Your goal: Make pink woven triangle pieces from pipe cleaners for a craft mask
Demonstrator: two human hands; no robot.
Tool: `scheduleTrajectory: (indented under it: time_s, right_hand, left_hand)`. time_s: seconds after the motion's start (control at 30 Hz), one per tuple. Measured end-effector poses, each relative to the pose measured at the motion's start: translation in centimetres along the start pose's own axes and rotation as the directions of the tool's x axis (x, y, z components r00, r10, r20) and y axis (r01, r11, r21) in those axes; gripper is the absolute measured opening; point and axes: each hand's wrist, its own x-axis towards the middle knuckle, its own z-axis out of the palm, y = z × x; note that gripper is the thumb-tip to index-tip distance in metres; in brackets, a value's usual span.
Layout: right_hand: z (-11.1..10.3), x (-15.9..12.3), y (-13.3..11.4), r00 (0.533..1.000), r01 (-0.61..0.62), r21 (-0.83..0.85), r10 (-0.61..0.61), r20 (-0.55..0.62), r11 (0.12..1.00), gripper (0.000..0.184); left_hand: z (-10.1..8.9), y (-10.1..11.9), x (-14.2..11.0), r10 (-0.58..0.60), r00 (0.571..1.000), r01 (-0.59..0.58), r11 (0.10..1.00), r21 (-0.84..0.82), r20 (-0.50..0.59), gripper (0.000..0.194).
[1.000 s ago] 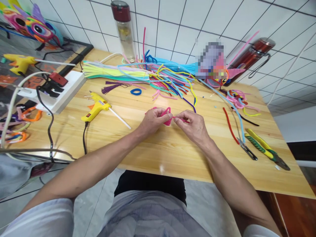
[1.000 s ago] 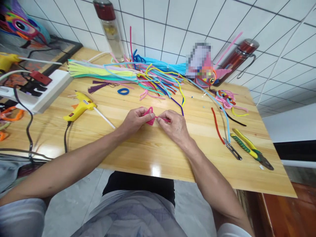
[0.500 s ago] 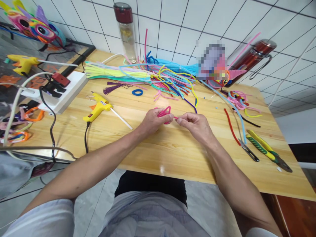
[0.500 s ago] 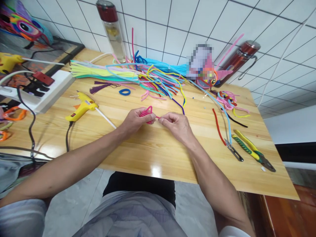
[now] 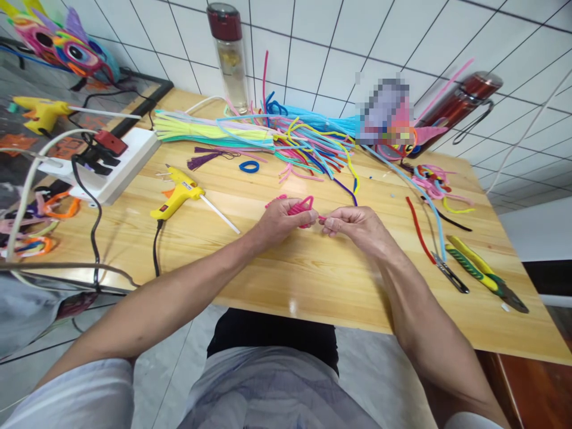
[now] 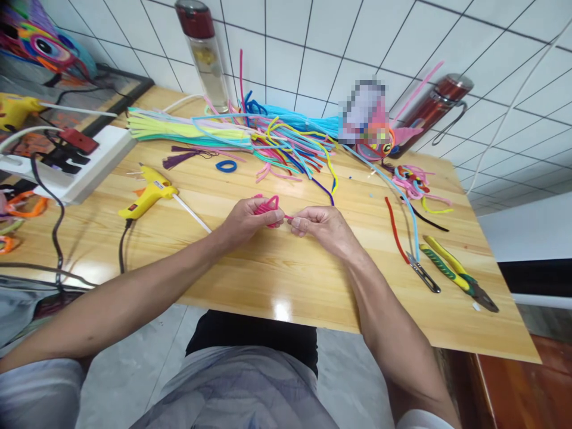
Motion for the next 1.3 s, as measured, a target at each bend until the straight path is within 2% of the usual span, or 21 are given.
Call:
scheduleTrajectory:
  time_s: [0.2, 0.5, 0.67, 0.77, 1.0, 1.2, 1.3]
  right_hand:
    - [0.2, 0.0, 0.2, 0.999, 0.037, -0.098, -0.038, -0.007, 0.995, 0.035]
    - [0.7, 0.2, 0.7, 0.999, 0.054, -0.03, -0.055, -0.004, 0.998, 0.034]
    - [0.8, 0.0, 0.8, 0.993, 0.115, -0.093, -0.112, 0.034, 0.989, 0.03]
    - [0.7, 0.1, 0.9, 0.994, 0.109, -0.104, -0.105, 0.043, 0.989, 0.029]
    - [0.7, 0.3, 0.9, 0.997, 0.078, -0.092, -0.08, -0.021, 0.993, 0.032]
    - [1.6, 0.3, 1.1, 0.99, 0.095, -0.117, -0.106, -0.091, 0.989, 0.02]
    - [2.0, 0.4, 1.3, 0.986, 0.096, -0.125, -0.112, -0.125, 0.987, 0.018]
  left_hand:
    - [0.1, 0.0, 0.0, 0.061, 0.997, -0.057, 0.994, 0.091, -0.046, 0.041]
    - [0.0, 0.0, -0.1, 0.001, 1.0, 0.002, 0.997, 0.074, -0.028, 0.035]
    - [-0.1, -0.4, 0.0, -0.004, 0.999, 0.007, 0.996, 0.087, -0.041, 0.039]
    - [0.0, -0.4, 0.0, -0.004, 0.999, 0.008, 0.996, 0.086, -0.048, 0.038]
    - [0.2, -0.5, 0.0, -0.008, 0.996, 0.013, 0.999, 0.051, -0.086, 0.041]
    - [0.5, -1.1, -0.2, -0.007, 0.995, 0.019, 0.992, 0.125, -0.097, 0.044]
    - [0.8, -1.0, -0.4, 0.032, 0.993, -0.02, 0.994, 0.106, -0.116, 0.041]
